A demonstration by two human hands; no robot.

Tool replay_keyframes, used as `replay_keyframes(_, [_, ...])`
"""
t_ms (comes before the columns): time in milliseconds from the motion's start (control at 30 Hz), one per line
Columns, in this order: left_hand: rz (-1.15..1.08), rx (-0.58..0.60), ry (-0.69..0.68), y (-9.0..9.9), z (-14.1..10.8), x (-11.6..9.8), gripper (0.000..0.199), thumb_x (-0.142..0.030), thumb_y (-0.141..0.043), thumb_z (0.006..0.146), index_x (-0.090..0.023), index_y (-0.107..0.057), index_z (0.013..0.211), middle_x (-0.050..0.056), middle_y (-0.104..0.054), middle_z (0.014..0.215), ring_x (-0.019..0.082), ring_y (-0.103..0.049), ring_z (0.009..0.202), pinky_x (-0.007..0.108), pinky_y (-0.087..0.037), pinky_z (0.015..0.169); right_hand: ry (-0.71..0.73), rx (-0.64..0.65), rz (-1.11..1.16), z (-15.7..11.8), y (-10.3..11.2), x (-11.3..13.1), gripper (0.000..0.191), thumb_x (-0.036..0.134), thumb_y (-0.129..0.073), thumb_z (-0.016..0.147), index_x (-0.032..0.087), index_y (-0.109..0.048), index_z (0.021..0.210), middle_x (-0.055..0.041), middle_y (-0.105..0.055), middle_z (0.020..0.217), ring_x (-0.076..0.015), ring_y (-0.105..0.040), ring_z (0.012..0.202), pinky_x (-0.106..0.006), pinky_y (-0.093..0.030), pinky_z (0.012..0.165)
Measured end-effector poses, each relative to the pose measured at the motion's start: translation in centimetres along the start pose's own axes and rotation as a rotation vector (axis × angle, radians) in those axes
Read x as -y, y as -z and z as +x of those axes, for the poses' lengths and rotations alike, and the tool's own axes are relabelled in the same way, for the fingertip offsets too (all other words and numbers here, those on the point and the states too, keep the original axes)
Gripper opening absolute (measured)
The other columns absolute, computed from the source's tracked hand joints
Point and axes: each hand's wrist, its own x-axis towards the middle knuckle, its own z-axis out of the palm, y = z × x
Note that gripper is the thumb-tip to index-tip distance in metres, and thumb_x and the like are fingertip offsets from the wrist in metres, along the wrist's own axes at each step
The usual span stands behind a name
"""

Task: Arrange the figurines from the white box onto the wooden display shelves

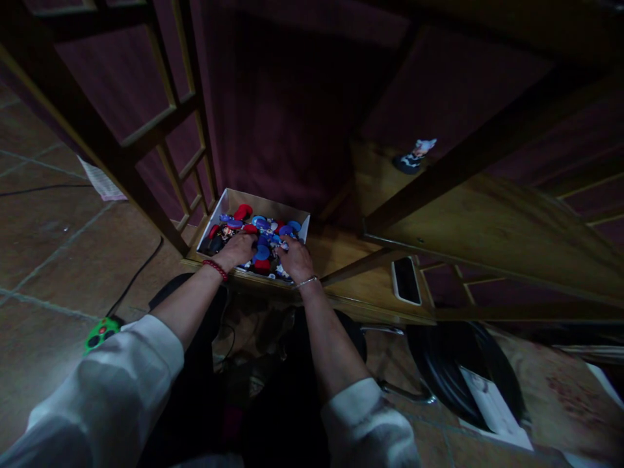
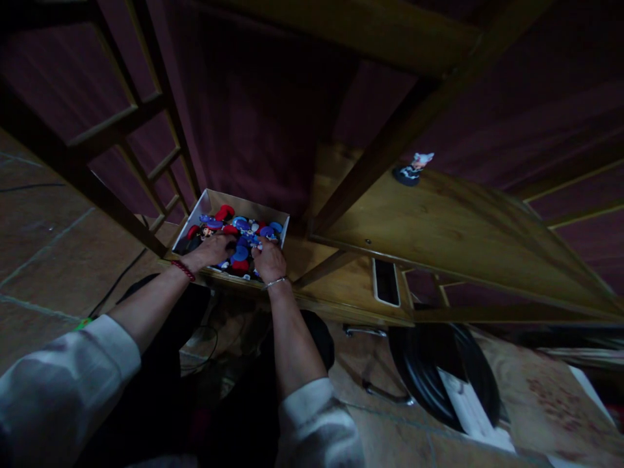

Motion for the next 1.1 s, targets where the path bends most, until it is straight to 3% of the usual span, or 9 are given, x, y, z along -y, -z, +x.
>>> replay_keyframes(167, [-0.046, 0.006, -0.006, -0.1, 0.0, -1.0, 0.031, -0.029, -0.043, 0.081, -0.018, -0.058, 0.106, 0.009, -0.062, 0.104, 0.020, -0.055, 0.103, 0.028, -0.041, 0.088, 0.007, 0.012, 0.015, -0.3, 0.1, 0.0, 0.035, 0.026, -0.049, 0.082, 0.023, -0.051, 0.117, -0.0056, -0.064, 0.107, -0.0176, -0.060, 0.098, -0.027, -0.044, 0.083])
replay_keyframes(333, [-0.022, 0.085, 0.068, 0.0, -0.2, -2.1, 0.041, -0.040, -0.049, 0.076, -0.020, -0.053, 0.110, 0.012, -0.052, 0.118, 0.024, -0.057, 0.099, 0.033, -0.044, 0.083, 0.012, 0.008, 0.049, -0.8, 0.7, -0.2, 0.034, 0.024, -0.049, 0.082, 0.024, -0.053, 0.116, -0.0040, -0.064, 0.107, -0.0162, -0.059, 0.099, -0.025, -0.044, 0.085])
replay_keyframes(567, [0.022, 0.097, 0.115, 0.4, -0.3, -2.9, 0.044, -0.040, -0.045, 0.076, -0.020, -0.049, 0.115, 0.013, -0.049, 0.120, 0.026, -0.057, 0.099, 0.035, -0.045, 0.079, -0.015, 0.009, 0.077, -0.9, 1.1, -0.5, 0.036, 0.026, -0.047, 0.082, 0.024, -0.052, 0.118, -0.0044, -0.063, 0.111, -0.0168, -0.058, 0.102, -0.025, -0.043, 0.086])
replay_keyframes(900, [-0.066, 0.055, 0.098, 0.1, 0.6, -2.5, 0.042, -0.028, -0.050, 0.074, -0.021, -0.051, 0.115, 0.011, -0.056, 0.116, 0.023, -0.056, 0.102, 0.031, -0.044, 0.083, 0.036, 0.018, 0.076, -0.2, 0.2, -0.5, 0.036, 0.022, -0.047, 0.082, 0.022, -0.051, 0.118, -0.0048, -0.063, 0.108, -0.0158, -0.058, 0.100, -0.023, -0.042, 0.086])
replay_keyframes(1100, [-0.214, -0.053, 0.101, -0.1, 1.7, -1.4, 0.038, -0.022, -0.042, 0.079, -0.017, -0.054, 0.115, 0.008, -0.061, 0.113, 0.018, -0.056, 0.104, 0.026, -0.041, 0.089, 0.060, 0.040, 0.032, 0.5, -0.5, -0.5, 0.036, 0.021, -0.046, 0.083, 0.021, -0.052, 0.118, -0.0062, -0.064, 0.107, -0.0168, -0.059, 0.099, -0.025, -0.043, 0.084])
